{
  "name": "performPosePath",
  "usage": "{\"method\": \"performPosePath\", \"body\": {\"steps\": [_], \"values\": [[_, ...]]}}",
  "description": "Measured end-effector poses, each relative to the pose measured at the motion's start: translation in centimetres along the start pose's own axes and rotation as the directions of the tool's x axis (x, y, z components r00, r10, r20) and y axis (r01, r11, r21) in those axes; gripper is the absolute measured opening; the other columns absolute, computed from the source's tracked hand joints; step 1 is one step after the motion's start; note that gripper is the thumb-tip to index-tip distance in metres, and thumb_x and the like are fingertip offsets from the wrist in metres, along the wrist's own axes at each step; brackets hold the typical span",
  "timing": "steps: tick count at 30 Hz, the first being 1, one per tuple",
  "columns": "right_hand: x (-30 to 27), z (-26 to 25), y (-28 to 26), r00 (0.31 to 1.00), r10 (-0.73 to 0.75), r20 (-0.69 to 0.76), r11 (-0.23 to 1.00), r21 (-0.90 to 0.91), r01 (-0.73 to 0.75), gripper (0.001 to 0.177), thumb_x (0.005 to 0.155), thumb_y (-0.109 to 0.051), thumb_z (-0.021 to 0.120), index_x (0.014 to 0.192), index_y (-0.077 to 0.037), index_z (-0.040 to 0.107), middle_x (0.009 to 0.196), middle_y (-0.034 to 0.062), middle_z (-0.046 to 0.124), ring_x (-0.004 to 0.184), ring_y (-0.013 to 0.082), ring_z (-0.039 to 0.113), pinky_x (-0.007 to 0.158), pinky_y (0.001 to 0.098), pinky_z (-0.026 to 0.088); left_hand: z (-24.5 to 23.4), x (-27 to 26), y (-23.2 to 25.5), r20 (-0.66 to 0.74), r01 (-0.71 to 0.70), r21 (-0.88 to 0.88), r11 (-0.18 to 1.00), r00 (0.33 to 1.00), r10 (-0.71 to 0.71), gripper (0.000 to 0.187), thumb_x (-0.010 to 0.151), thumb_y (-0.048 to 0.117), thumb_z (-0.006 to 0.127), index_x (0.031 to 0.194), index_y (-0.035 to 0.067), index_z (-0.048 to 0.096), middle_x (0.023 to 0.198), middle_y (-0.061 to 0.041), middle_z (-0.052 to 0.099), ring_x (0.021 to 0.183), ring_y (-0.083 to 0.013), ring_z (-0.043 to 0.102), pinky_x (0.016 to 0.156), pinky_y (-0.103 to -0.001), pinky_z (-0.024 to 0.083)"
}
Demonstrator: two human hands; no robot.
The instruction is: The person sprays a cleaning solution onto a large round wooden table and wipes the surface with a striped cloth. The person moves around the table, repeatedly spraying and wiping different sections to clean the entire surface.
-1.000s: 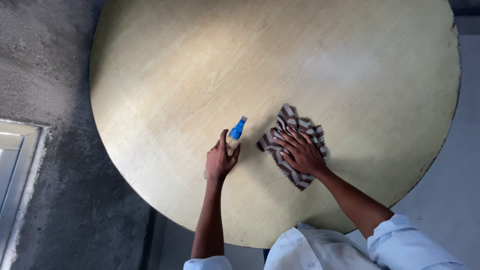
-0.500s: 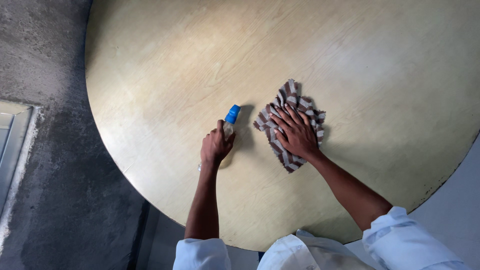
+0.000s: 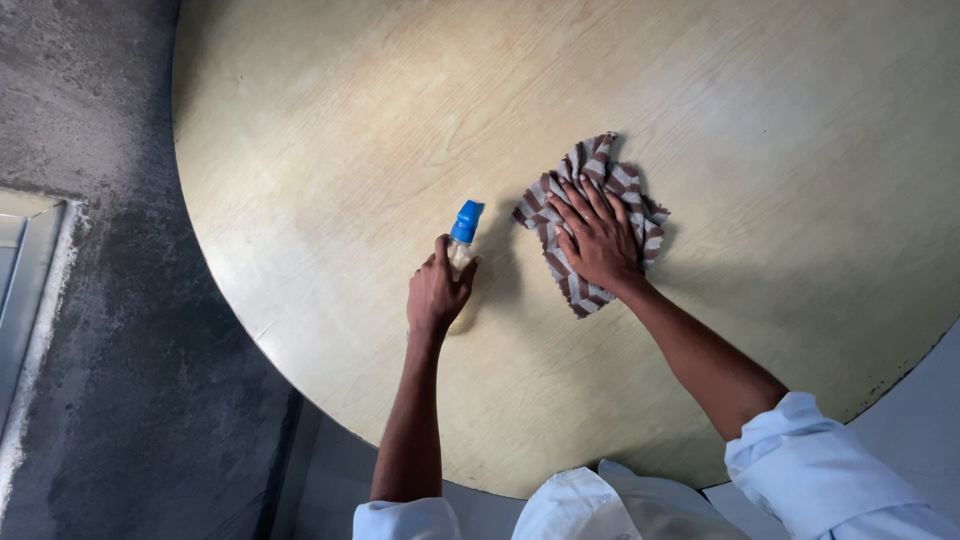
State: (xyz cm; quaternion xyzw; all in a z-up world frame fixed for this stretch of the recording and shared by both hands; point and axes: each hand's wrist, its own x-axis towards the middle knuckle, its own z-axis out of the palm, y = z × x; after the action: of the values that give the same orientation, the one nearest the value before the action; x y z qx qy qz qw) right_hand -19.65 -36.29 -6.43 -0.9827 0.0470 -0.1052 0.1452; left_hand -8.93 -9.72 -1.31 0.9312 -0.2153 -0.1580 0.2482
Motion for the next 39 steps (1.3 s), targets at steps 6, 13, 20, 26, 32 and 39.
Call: {"method": "performPosePath", "body": {"steps": [6, 13, 20, 26, 32, 39], "values": [[-1.7, 1.8, -5.8, 0.997, -0.076, -0.035, 0.997, 0.018, 0.077, 0.061, 0.106, -0.033, 0.049, 0.160, -0.005, 0.041, 0.167, 0.0181, 0.033, 0.158, 0.0352, 0.025, 0.126, 0.0537, 0.017, -0.6, -0.4, -0.4, -0.040, 0.029, -0.067, 0.997, 0.999, -0.032, 0.056, 0.095, 0.045, 0.069, 0.130, 0.007, 0.047, 0.088, -0.025, 0.072, 0.078, -0.0473, 0.072, 0.065, -0.057, 0.054], [1.8, 3.9, -8.9, 0.971, -0.184, 0.151, 0.983, 0.022, 0.182, 0.067, 0.099, -0.040, 0.053, 0.155, -0.005, 0.042, 0.156, 0.0190, 0.043, 0.152, 0.0345, 0.029, 0.125, 0.0522, 0.019, 0.2, 0.3, -1.6, -0.060, 0.015, -0.065, 0.998, 0.998, -0.019, 0.056, 0.093, 0.042, 0.070, 0.130, 0.007, 0.046, 0.090, -0.027, 0.072, 0.081, -0.0497, 0.070, 0.067, -0.058, 0.054], [6.1, 3.6, -7.2, 0.961, -0.225, 0.161, 0.974, 0.004, 0.227, 0.060, 0.103, -0.044, 0.053, 0.151, -0.009, 0.045, 0.158, 0.0144, 0.047, 0.156, 0.0307, 0.031, 0.125, 0.0493, 0.022, 0.1, 1.5, -2.1, -0.065, 0.086, -0.039, 0.996, 0.994, -0.088, 0.058, 0.094, 0.043, 0.069, 0.130, 0.004, 0.045, 0.089, -0.029, 0.071, 0.081, -0.0512, 0.069, 0.068, -0.058, 0.054], [3.3, 2.1, -5.6, 0.996, -0.068, 0.049, 0.995, 0.074, 0.065, 0.062, 0.105, -0.040, 0.051, 0.159, -0.012, 0.041, 0.161, 0.0162, 0.042, 0.153, 0.0328, 0.030, 0.121, 0.0522, 0.025, -0.2, 1.8, -3.1, -0.071, 0.081, -0.091, 0.993, 0.994, -0.087, 0.064, 0.096, 0.048, 0.067, 0.132, 0.000, 0.044, 0.077, -0.028, 0.070, 0.075, -0.0499, 0.069, 0.065, -0.058, 0.054], [-4.4, -0.9, -3.7, 0.996, 0.073, -0.053, 0.995, 0.067, -0.069, 0.059, 0.106, -0.034, 0.050, 0.159, -0.011, 0.042, 0.162, 0.0161, 0.043, 0.155, 0.0326, 0.032, 0.122, 0.0522, 0.027, 0.2, 1.7, -2.9, -0.052, -0.033, -0.087, 0.996, 0.998, 0.029, 0.065, 0.096, 0.048, 0.067, 0.132, -0.001, 0.044, 0.074, -0.027, 0.069, 0.069, -0.0478, 0.069, 0.059, -0.057, 0.053], [-15.4, -2.2, -3.4, 0.976, 0.196, -0.092, 0.980, -0.001, -0.197, 0.057, 0.103, -0.032, 0.050, 0.156, -0.011, 0.043, 0.160, 0.0160, 0.045, 0.152, 0.0322, 0.035, 0.120, 0.0524, 0.029, 0.8, 0.0, -2.0, -0.070, -0.090, -0.060, 0.994, 0.994, 0.086, 0.065, 0.091, 0.040, 0.073, 0.136, 0.003, 0.045, 0.085, -0.026, 0.071, 0.071, -0.0456, 0.071, 0.060, -0.055, 0.054]]}}
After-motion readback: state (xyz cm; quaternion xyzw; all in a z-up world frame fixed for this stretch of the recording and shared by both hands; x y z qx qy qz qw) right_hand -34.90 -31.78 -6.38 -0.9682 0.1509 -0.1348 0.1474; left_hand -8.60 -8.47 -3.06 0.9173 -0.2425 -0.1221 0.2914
